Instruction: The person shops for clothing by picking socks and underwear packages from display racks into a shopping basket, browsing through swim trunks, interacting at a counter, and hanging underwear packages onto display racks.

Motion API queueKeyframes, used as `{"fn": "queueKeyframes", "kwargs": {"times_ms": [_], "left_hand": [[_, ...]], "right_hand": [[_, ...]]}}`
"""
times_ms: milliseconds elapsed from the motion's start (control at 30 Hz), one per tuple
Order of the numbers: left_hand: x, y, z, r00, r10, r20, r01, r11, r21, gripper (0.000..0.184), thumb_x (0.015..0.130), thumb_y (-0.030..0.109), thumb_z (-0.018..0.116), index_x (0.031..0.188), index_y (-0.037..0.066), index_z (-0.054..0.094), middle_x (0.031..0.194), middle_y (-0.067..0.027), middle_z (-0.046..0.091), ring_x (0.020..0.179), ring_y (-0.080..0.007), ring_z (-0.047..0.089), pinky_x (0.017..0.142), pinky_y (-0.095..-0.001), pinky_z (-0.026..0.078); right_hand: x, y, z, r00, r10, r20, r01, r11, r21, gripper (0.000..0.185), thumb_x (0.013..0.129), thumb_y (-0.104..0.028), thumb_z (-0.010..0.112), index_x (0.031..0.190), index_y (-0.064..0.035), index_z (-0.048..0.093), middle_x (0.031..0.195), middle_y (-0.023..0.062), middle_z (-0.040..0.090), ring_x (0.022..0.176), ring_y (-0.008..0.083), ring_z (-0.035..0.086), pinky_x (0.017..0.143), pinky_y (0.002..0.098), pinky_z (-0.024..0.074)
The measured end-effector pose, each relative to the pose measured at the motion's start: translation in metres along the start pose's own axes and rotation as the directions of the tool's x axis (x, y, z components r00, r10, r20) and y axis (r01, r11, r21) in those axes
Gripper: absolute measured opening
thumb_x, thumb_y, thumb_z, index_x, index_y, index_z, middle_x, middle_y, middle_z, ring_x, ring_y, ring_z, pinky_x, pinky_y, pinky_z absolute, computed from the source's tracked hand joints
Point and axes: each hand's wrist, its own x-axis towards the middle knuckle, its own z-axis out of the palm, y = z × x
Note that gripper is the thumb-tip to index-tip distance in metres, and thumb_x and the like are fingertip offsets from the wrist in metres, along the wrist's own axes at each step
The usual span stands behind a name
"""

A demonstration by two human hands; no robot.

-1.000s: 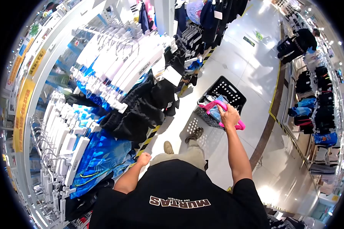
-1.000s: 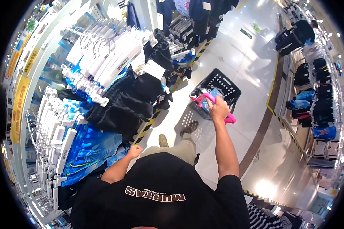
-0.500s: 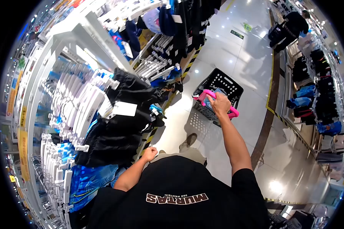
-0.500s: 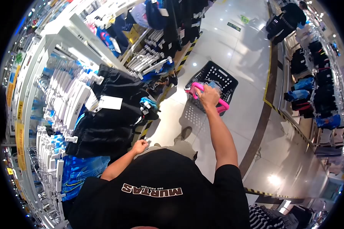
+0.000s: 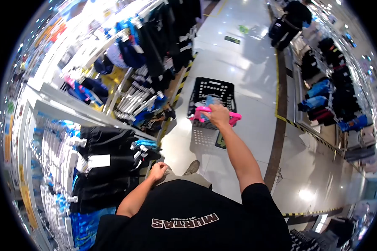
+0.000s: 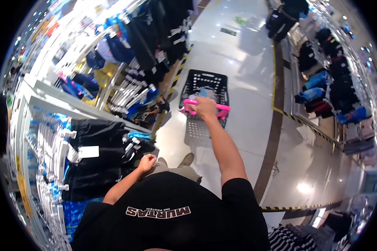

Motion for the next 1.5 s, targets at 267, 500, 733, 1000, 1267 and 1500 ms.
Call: {"fn": "queueKeyframes", "kwargs": {"times_ms": [267,500,733,1000,1267,1500], "left_hand": [[0.017,0.064,0.008,0.987,0.064,-0.146,-0.083,0.988,-0.127,0.026,0.091,0.023,0.067,0.1,-0.001,0.073,0.088,-0.0131,0.073,0.08,-0.0213,0.07,0.077,-0.0343,0.055],[0.05,0.078,0.0,0.969,0.103,-0.224,-0.177,0.922,-0.345,0.021,0.095,0.017,0.065,0.101,-0.002,0.071,0.084,-0.0069,0.072,0.071,-0.0124,0.065,0.068,-0.0284,0.053],[0.089,0.097,-0.012,0.958,0.115,-0.262,-0.212,0.9,-0.38,0.02,0.095,0.018,0.065,0.101,-0.001,0.07,0.084,-0.0064,0.072,0.074,-0.0124,0.065,0.069,-0.0285,0.053],[0.116,0.132,-0.058,0.949,0.127,-0.29,-0.233,0.901,-0.367,0.023,0.095,0.02,0.066,0.107,0.001,0.071,0.094,-0.0068,0.072,0.081,-0.0122,0.065,0.076,-0.0296,0.052],[0.114,0.152,-0.107,0.929,0.058,-0.364,-0.24,0.845,-0.477,0.026,0.095,0.021,0.065,0.109,0.001,0.07,0.094,-0.0062,0.071,0.082,-0.0126,0.065,0.076,-0.0302,0.053],[0.102,0.172,-0.137,0.936,0.103,-0.338,-0.26,0.849,-0.461,0.026,0.094,0.018,0.065,0.112,0.0,0.07,0.09,-0.0079,0.072,0.081,-0.014,0.066,0.075,-0.0308,0.053]], "right_hand": [[0.038,0.037,0.006,0.997,-0.065,0.052,0.067,0.997,-0.032,0.055,0.076,-0.069,0.067,0.09,-0.017,0.074,0.081,0.0074,0.071,0.08,0.0278,0.067,0.074,0.0437,0.0472],[0.072,0.049,0.001,0.982,-0.017,0.187,0.023,0.999,-0.026,0.057,0.077,-0.073,0.065,0.085,-0.0174,0.072,0.079,0.0065,0.07,0.081,0.0284,0.066,0.079,0.0433,0.0393],[0.107,0.035,0.012,0.965,0.077,0.249,-0.067,0.997,-0.05,0.055,0.078,-0.071,0.065,0.088,-0.017,0.073,0.088,0.007,0.071,0.09,0.0289,0.066,0.083,0.0489,0.0399],[0.141,0.018,0.027,0.968,0.077,0.24,-0.072,0.997,-0.03,0.05,0.079,-0.066,0.07,0.087,-0.0167,0.072,0.078,0.0096,0.071,0.08,0.0334,0.068,0.072,0.0486,0.0466],[0.195,-0.01,0.026,0.882,-0.195,0.428,-0.122,0.784,0.609,0.07,0.076,-0.037,0.086,0.13,-0.0005,0.061,0.122,0.0184,0.067,0.115,0.03,0.064,0.102,0.0393,0.0469],[0.317,-0.256,-0.086,0.892,-0.428,-0.147,0.396,0.582,0.71,0.056,0.084,-0.022,0.082,0.129,0.0012,0.059,0.121,0.0162,0.065,0.111,0.0248,0.062,0.1,0.0376,0.0455]]}}
